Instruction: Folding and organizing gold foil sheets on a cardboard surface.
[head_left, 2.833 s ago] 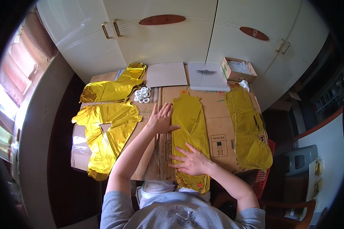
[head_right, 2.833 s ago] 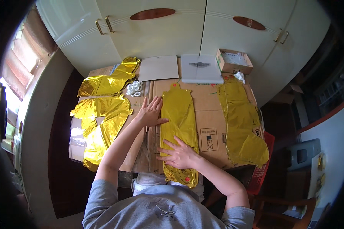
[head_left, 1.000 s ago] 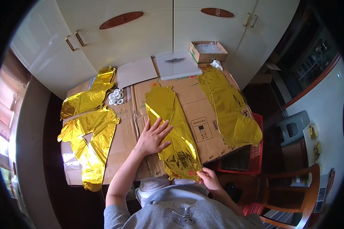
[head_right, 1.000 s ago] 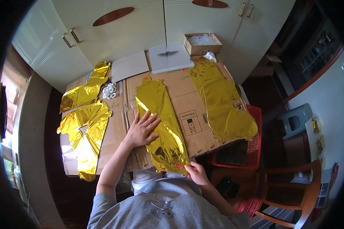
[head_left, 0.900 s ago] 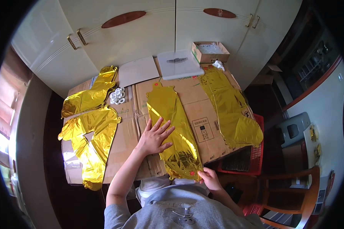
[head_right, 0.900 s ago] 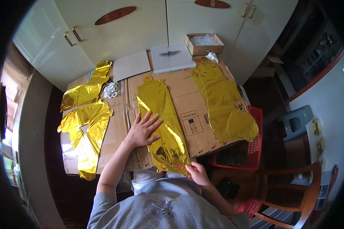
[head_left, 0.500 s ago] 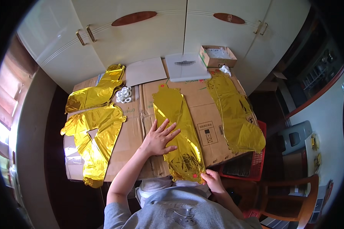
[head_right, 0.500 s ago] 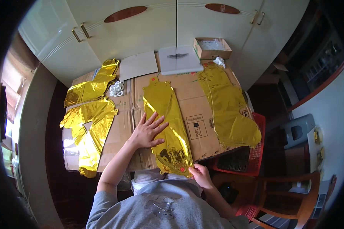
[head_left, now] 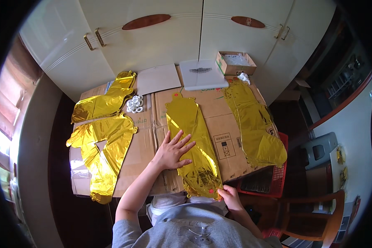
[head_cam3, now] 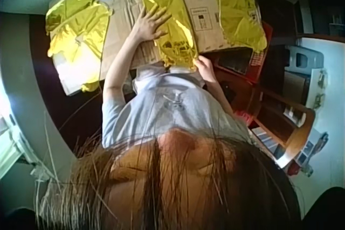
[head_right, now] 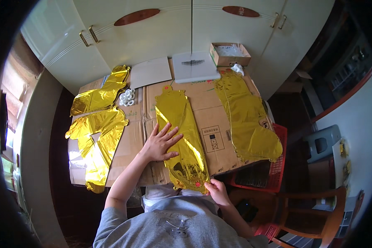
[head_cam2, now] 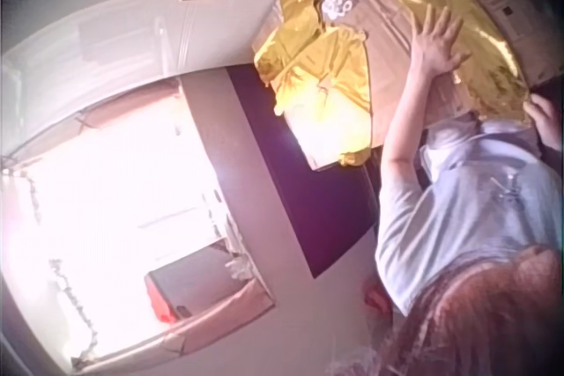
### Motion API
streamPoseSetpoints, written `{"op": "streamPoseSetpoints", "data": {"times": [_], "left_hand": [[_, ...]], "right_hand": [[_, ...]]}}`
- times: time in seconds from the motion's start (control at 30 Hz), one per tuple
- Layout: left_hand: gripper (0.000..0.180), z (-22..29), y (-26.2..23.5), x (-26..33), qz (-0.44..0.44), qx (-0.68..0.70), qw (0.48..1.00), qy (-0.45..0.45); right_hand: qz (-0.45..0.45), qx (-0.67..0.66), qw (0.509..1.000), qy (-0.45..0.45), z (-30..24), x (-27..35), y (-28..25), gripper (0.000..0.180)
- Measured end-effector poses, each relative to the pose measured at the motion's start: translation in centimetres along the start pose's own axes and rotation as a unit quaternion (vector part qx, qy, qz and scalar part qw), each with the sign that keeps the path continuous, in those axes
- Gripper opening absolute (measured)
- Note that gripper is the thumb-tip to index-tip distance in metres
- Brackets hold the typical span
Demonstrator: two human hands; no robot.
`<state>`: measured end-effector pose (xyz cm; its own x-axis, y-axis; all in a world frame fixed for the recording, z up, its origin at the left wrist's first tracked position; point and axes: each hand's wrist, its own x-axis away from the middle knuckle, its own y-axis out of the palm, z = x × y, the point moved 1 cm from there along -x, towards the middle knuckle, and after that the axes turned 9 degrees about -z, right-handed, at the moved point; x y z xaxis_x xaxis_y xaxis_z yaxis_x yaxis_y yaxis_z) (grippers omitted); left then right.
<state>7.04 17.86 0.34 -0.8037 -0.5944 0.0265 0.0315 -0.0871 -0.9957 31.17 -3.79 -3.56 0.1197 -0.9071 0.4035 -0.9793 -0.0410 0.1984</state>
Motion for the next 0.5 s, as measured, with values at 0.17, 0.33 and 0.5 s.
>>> {"op": "streamPoseSetpoints", "data": {"times": [0.17,0.33,0.5], "left_hand": [[0.074,0.1,-0.3,0.1,-0.003,-0.002,1.0,-0.003],[0.077,0.1,-0.5,0.0,-0.009,-0.019,1.0,0.0],[0.057,-6.3,-4.2,-2.9,0.086,0.054,0.989,-0.107]], "right_hand": [[0.012,-0.012,1.0,0.011,0.7,-0.1,-0.2,0.016],[0.037,-0.053,0.997,0.033,0.9,0.3,-0.9,0.032],[0.106,-0.077,0.991,0.04,2.7,0.3,-3.4,0.035]]}}
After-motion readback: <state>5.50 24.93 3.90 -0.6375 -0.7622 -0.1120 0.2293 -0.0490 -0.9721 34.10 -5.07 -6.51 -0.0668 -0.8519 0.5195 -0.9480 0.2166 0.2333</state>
